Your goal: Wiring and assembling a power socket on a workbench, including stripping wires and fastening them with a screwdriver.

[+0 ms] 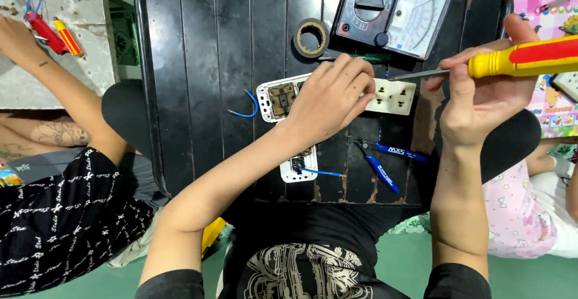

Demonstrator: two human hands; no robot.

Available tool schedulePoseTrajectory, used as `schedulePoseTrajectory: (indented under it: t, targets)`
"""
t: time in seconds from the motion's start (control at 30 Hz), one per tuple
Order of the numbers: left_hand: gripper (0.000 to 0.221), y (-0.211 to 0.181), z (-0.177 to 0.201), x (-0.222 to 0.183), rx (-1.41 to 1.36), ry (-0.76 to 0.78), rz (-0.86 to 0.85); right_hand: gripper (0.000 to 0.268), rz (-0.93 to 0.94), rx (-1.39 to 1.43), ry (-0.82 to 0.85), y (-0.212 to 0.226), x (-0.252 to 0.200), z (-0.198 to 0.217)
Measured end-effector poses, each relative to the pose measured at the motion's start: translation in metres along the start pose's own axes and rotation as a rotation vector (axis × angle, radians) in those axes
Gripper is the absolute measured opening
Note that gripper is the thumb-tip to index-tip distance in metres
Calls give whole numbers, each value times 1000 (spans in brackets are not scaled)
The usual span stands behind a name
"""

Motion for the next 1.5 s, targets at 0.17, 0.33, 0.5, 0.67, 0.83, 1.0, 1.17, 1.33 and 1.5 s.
schedulePoseTrajectory:
  t: [0.17,0.33,0.5,0.67,0.83,1.0,1.17,1.33,1.5]
  targets:
    - [16,4,0,-3,-111,-39,-5,43,-4,-3,7,2,2,-2]
    - [12,-7,16,-8,-6,-225,-76,41,4,-17,31,6,4,-6]
    - [12,-2,16,-7,-51,-197,-80,43,12,-39,36,8,3,-6]
    - [12,6,9,-8,-164,-195,-23,46,-34,-17,-34,-14,-16,9]
    - [14,4,10,-11,-83,-259,-19,26,-193,-87,-45,-88,-49,49]
    - [15,-4,3,-8,184,-198,35,28,-64,-174,86,-95,-47,46]
    - [19,-6,-7,-8,272,-172,69,27,-1,-182,130,-81,-41,33]
    - [26,-1,-13,-9,157,-111,62,28,-68,-83,-26,-77,-42,32]
    - [22,5,-1,-15,-86,-159,-36,24,-114,-29,-103,-58,-34,19]
Point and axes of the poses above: each hand's wrist, its own x-axis towards the middle knuckle, its own z-axis out of the back of the hand, y = z × x, the point moved 10 cm from there along x, towards the middle knuckle, and after that the axes turned 9 degrees about y, right-handed, at the moved point
